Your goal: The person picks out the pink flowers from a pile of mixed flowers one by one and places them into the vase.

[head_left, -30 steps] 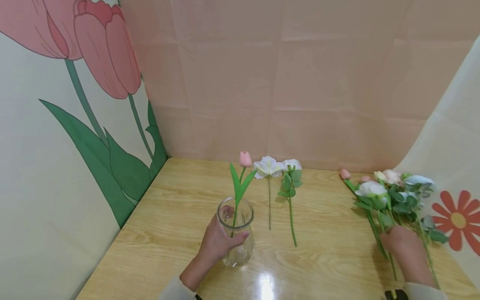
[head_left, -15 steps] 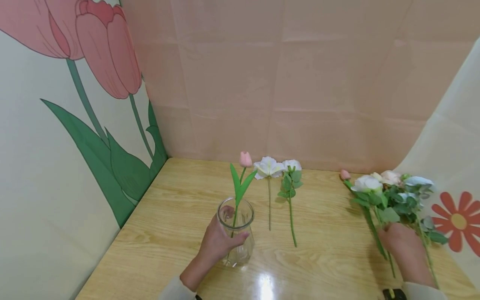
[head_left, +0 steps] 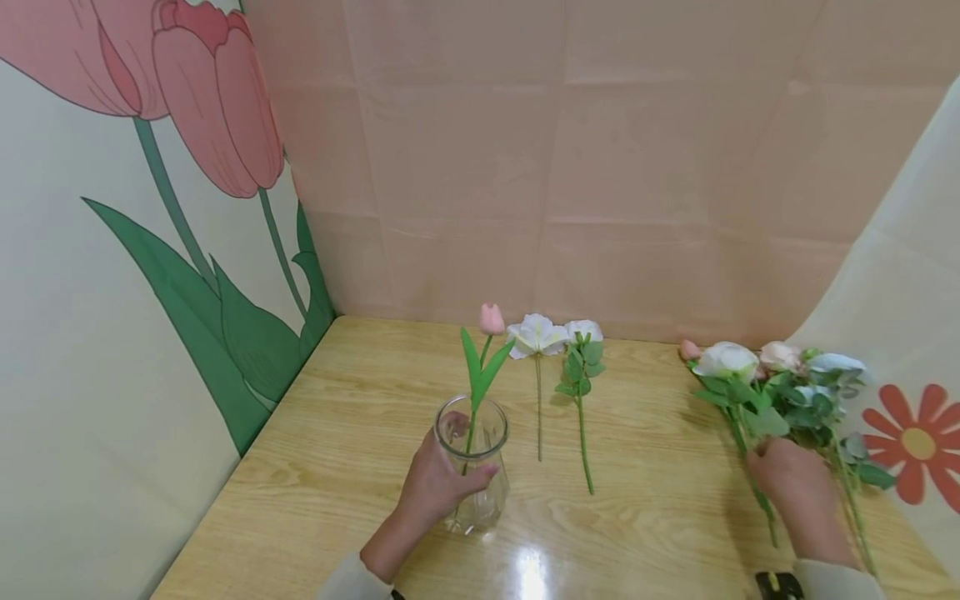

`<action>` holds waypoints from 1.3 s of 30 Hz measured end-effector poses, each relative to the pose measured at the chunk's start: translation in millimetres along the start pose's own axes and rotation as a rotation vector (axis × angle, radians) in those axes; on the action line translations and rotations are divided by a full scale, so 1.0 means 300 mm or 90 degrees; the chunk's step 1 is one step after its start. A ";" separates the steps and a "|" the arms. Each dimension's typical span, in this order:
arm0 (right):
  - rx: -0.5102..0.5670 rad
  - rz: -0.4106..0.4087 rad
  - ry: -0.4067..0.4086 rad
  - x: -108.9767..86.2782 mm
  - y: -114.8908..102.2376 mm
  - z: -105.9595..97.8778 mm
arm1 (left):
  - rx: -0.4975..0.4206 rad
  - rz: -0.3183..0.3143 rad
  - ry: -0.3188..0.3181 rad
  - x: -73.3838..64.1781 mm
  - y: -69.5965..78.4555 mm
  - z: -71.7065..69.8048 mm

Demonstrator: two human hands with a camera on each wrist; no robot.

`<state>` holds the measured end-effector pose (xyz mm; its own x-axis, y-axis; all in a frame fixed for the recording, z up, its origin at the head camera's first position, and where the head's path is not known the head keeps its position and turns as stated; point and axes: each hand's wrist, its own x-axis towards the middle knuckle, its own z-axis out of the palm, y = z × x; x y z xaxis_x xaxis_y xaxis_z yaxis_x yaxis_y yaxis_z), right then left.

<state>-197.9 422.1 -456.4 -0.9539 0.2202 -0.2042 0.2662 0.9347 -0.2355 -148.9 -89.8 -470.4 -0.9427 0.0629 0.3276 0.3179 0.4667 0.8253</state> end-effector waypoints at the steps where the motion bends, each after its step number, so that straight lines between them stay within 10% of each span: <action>1: 0.002 -0.006 -0.002 0.000 -0.005 0.001 | 0.001 0.001 0.000 0.000 0.000 0.000; 39: 0.059 -0.069 0.055 -0.009 -0.149 0.042 | 0.009 -0.014 -0.012 -0.001 0.001 -0.002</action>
<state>-205.4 376.2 -457.2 -0.9849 0.1471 -0.0911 0.1696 0.9255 -0.3386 -148.4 -90.3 -469.9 -0.9510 0.0689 0.3014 0.2963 0.4811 0.8251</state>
